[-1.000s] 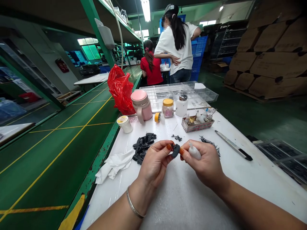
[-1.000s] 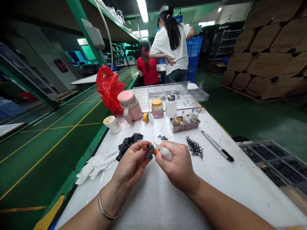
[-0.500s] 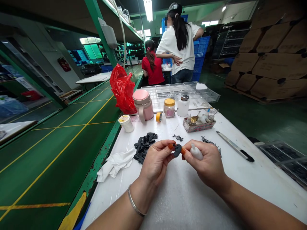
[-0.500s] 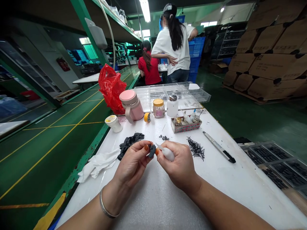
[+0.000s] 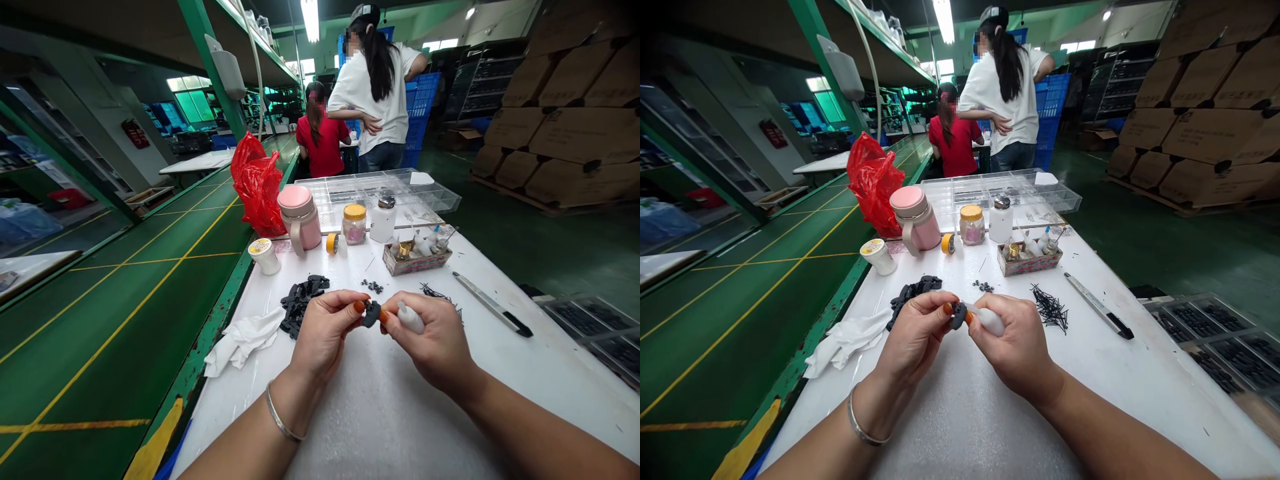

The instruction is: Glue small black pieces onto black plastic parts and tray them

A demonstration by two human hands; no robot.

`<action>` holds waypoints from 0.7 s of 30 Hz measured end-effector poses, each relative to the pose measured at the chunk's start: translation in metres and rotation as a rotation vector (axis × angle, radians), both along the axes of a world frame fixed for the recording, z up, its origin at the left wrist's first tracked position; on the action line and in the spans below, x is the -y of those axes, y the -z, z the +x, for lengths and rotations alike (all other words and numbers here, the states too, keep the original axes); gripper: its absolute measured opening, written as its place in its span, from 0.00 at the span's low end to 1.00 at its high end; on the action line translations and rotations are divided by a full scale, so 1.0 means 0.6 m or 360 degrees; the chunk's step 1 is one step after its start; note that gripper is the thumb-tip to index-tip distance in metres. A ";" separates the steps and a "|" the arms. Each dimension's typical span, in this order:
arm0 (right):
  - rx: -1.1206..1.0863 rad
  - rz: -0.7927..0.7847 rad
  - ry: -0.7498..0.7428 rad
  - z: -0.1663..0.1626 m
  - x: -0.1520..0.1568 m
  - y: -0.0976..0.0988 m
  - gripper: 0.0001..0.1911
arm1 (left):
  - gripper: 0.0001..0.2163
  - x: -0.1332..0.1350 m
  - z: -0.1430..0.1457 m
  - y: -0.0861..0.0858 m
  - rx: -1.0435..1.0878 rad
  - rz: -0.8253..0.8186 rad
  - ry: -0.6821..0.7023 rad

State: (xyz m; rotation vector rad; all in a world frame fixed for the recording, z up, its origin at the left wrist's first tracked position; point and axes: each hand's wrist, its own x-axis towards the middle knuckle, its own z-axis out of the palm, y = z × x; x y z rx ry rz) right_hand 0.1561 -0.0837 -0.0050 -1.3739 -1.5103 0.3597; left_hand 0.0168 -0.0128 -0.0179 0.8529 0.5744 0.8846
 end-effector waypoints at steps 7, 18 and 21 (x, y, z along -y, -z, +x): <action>-0.0002 -0.0023 -0.0004 0.001 0.001 0.003 0.12 | 0.08 0.001 0.001 0.001 0.0016 0.0030 0.0000; -0.0138 -0.0015 0.0034 0.000 -0.005 0.009 0.13 | 0.09 -0.003 -0.003 -0.004 -0.0076 0.0248 -0.0037; -0.0153 0.0028 0.0064 0.000 -0.005 0.010 0.13 | 0.17 0.006 -0.002 -0.009 -0.0153 0.0441 -0.0137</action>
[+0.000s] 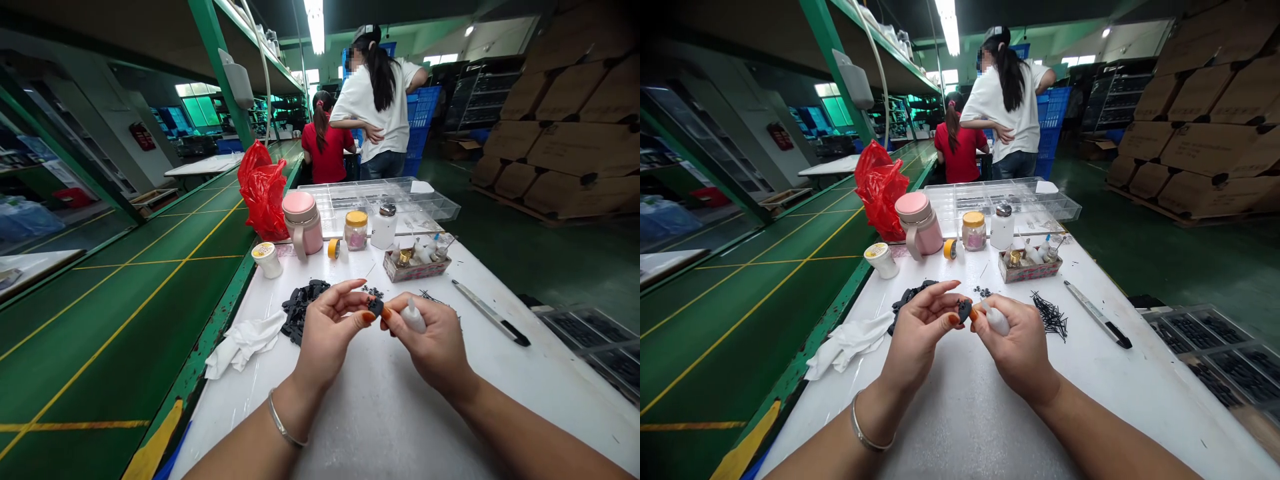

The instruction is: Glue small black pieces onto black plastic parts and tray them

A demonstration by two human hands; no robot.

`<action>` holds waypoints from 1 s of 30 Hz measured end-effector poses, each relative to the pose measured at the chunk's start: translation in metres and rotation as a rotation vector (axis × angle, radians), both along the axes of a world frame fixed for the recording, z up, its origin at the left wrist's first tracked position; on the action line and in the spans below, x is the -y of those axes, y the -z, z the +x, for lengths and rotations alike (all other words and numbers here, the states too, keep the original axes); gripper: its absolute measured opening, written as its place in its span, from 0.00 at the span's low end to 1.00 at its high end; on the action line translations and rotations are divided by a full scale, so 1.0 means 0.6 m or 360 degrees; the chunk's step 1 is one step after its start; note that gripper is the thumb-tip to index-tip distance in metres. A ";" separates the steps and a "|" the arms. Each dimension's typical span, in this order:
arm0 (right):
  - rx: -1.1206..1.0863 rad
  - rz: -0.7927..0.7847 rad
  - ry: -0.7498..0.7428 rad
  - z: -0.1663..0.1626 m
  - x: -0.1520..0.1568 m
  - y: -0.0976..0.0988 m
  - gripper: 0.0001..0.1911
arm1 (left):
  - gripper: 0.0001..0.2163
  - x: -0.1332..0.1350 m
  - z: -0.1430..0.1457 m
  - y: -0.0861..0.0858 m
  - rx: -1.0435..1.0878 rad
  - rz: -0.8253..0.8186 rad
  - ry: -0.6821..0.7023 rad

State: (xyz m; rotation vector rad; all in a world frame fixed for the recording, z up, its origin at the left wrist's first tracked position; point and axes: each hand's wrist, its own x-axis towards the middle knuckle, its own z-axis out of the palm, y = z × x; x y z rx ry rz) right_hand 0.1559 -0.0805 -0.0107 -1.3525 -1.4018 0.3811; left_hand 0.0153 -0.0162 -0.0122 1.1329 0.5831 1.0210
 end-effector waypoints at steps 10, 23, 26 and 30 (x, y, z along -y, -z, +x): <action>0.0042 0.0008 0.0005 -0.004 -0.002 0.002 0.13 | 0.11 0.010 -0.004 0.003 -0.0327 0.0347 -0.0351; 0.0301 0.0162 -0.0037 0.002 0.002 0.004 0.07 | 0.07 0.003 -0.009 0.005 -0.0418 0.0506 -0.0338; 0.0322 0.0200 -0.0044 0.004 0.001 0.006 0.07 | 0.06 -0.002 -0.010 0.006 -0.0442 0.0638 -0.0327; 0.0338 0.0221 -0.0052 0.003 -0.001 0.007 0.06 | 0.06 -0.006 -0.012 0.003 -0.0424 0.0763 -0.0303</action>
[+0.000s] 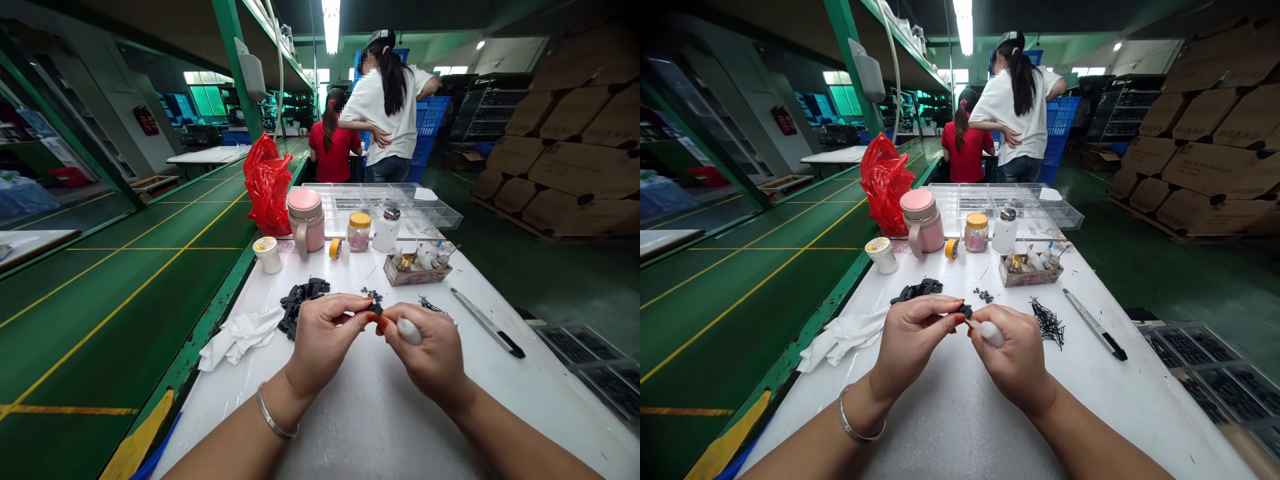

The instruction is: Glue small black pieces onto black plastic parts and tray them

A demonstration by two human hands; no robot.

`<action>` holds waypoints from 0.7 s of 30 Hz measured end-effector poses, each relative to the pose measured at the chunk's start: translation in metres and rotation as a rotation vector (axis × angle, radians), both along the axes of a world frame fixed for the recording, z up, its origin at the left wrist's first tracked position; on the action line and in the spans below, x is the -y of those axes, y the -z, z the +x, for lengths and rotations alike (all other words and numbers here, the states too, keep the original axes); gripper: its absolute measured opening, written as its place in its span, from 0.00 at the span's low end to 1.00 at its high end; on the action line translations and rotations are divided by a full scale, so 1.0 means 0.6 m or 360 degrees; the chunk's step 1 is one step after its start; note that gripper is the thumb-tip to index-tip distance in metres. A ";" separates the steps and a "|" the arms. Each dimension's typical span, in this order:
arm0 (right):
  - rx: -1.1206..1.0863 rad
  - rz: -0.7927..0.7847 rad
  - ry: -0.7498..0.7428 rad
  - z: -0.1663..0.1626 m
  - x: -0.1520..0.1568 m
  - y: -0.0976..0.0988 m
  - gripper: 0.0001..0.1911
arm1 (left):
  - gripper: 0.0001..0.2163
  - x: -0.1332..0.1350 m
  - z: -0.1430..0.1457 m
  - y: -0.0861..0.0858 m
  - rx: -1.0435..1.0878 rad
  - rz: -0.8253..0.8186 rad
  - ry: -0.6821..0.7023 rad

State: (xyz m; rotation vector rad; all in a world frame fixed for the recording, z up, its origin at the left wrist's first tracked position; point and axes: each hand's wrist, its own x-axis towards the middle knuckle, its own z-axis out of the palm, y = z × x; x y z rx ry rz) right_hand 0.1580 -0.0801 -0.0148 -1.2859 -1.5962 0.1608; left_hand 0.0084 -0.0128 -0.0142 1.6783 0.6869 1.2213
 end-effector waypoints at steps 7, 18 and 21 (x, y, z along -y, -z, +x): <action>-0.0002 0.0030 0.0016 -0.003 0.002 0.008 0.06 | 0.05 0.001 0.001 -0.007 0.0051 -0.0086 0.0142; 0.0005 -0.0004 0.0104 -0.004 -0.005 0.006 0.08 | 0.11 0.003 0.005 0.000 0.0127 -0.0361 0.0094; 0.0014 0.0011 0.0091 -0.003 -0.005 0.008 0.08 | 0.07 0.002 0.007 0.002 0.0110 -0.0279 0.0068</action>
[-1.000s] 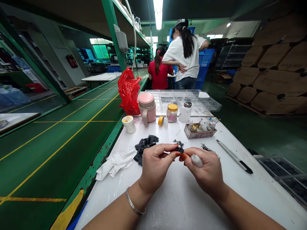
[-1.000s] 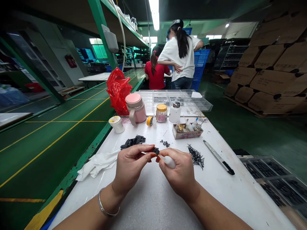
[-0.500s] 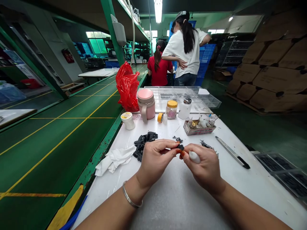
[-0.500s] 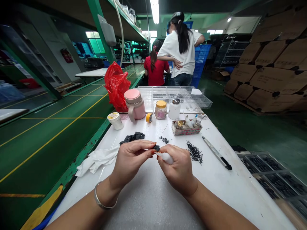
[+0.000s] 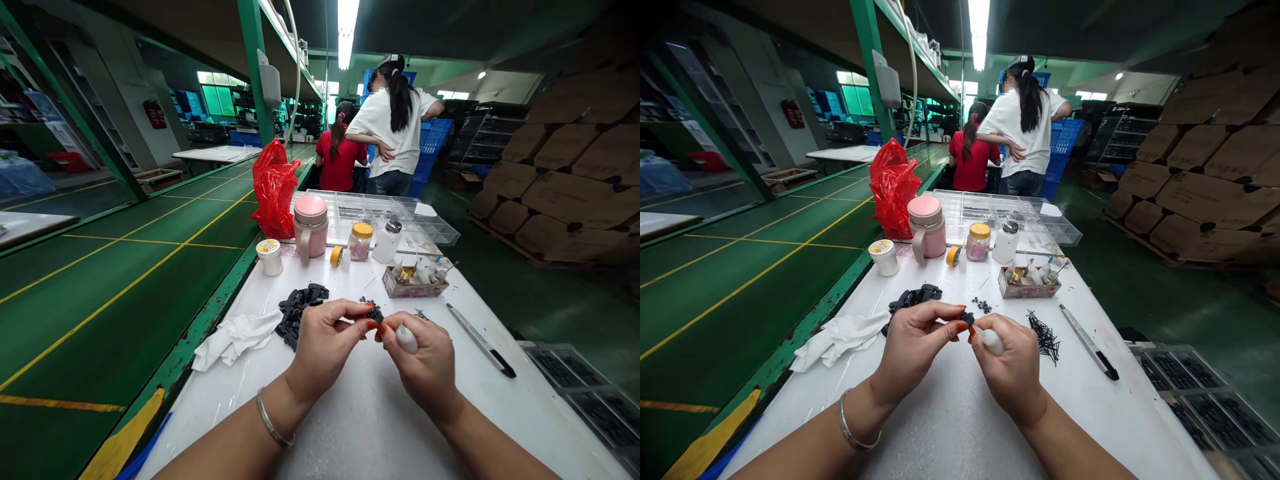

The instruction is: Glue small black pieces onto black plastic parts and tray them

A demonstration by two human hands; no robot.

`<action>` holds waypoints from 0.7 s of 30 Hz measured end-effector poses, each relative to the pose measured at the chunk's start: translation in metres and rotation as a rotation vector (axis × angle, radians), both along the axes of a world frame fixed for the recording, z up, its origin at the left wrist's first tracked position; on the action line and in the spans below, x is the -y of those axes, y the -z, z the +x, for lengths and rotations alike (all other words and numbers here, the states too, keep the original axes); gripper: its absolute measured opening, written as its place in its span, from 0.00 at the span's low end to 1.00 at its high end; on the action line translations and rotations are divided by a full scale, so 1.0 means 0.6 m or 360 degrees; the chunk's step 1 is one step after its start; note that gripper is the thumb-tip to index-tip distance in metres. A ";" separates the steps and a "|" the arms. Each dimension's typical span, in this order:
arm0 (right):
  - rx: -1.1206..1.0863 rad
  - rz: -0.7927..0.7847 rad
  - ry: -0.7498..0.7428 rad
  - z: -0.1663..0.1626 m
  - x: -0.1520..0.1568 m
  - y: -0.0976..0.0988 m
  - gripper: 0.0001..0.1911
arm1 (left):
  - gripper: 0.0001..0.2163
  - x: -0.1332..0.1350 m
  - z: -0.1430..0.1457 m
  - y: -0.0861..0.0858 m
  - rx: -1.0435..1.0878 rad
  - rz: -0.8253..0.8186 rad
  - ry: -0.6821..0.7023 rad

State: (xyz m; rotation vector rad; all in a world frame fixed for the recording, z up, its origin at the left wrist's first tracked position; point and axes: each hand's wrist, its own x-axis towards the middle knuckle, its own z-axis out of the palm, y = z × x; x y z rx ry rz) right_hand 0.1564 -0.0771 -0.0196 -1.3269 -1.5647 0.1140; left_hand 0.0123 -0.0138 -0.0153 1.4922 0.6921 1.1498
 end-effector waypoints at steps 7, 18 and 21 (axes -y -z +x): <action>0.0025 0.0036 -0.0002 0.001 0.001 0.004 0.07 | 0.05 -0.001 0.000 -0.001 0.0028 0.0157 -0.0008; 0.0015 0.0079 -0.0017 0.000 0.007 0.009 0.05 | 0.05 0.000 -0.002 -0.002 0.0008 0.0219 0.0032; 0.0017 0.0098 -0.0013 0.000 0.007 0.009 0.05 | 0.05 0.001 -0.002 -0.002 0.0030 0.0157 0.0060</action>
